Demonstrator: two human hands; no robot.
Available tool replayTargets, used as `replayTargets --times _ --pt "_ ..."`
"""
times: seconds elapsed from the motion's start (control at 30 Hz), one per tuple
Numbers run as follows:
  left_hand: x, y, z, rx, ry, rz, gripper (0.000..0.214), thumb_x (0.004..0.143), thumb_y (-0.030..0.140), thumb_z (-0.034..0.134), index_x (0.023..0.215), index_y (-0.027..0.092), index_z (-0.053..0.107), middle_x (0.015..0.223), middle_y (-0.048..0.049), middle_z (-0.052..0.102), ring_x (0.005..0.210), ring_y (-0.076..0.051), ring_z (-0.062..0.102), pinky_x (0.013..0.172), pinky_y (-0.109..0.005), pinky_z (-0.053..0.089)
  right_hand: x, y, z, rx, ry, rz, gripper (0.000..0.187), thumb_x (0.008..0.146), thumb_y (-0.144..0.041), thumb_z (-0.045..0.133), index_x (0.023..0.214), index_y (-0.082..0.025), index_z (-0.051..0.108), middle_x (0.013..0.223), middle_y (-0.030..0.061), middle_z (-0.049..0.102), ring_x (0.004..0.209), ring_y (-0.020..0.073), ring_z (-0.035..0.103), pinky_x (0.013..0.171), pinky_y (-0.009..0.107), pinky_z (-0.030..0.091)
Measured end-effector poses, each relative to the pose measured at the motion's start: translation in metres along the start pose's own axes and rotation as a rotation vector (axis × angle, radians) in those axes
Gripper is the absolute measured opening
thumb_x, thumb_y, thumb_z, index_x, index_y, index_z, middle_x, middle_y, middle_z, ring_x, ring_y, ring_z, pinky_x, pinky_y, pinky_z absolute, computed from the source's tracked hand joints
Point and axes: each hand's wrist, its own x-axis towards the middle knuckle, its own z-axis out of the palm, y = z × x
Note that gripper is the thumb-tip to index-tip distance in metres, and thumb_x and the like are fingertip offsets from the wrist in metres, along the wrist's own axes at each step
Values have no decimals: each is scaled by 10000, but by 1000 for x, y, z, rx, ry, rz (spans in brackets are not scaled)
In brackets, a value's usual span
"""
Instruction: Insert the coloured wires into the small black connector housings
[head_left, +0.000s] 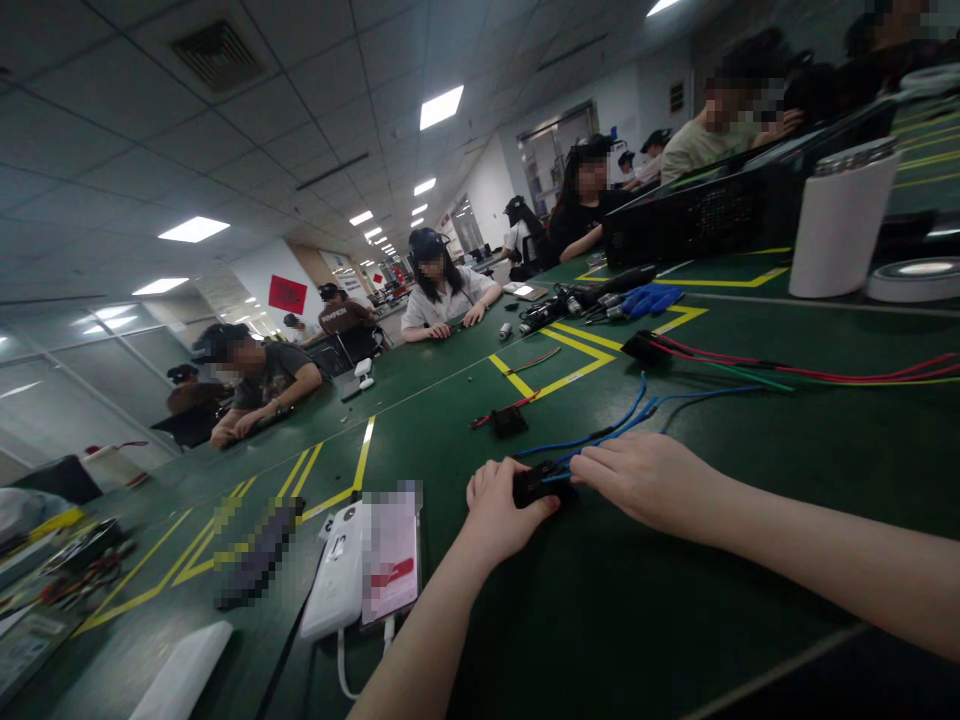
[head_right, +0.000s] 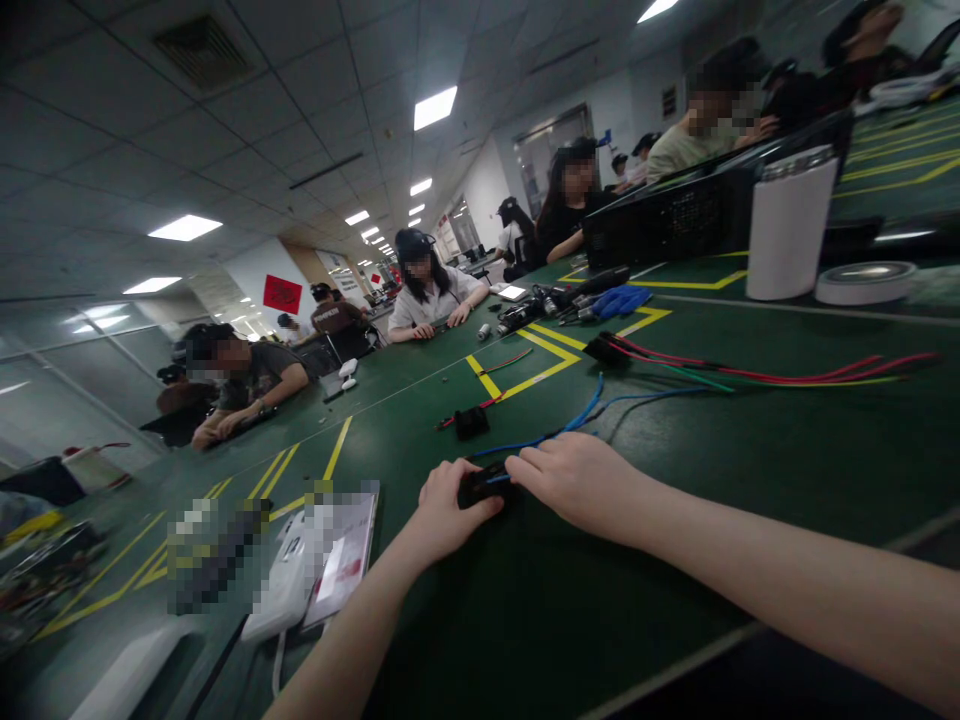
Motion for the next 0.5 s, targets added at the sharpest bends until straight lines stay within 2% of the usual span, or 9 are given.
replayTargets --times 0.27,0.37,0.5 --pt "-1 0 -1 -11 -4 0 391 741 512 605 1040 270 536 1062 -15 506 1077 -225 441 954 -353 324 -1 -1 5 92 -197 -3 53 798 -144 558 820 -192 566 668 0 644 533 138 548 502 282 252" --pt "-1 0 -1 -8 -1 -3 393 739 514 607 1039 270 538 1064 -17 508 1080 -227 439 957 -358 323 -1 0 4 85 -179 -2 47 804 -145 544 814 -189 561 668 2 640 534 137 546 503 281 254" --pt "0 -2 0 -7 5 2 399 735 527 606 1034 271 541 1060 -20 513 1069 -231 445 952 -365 329 0 0 1 21 -54 10 91 832 -135 475 797 -183 544 653 10 611 525 134 519 518 283 269"
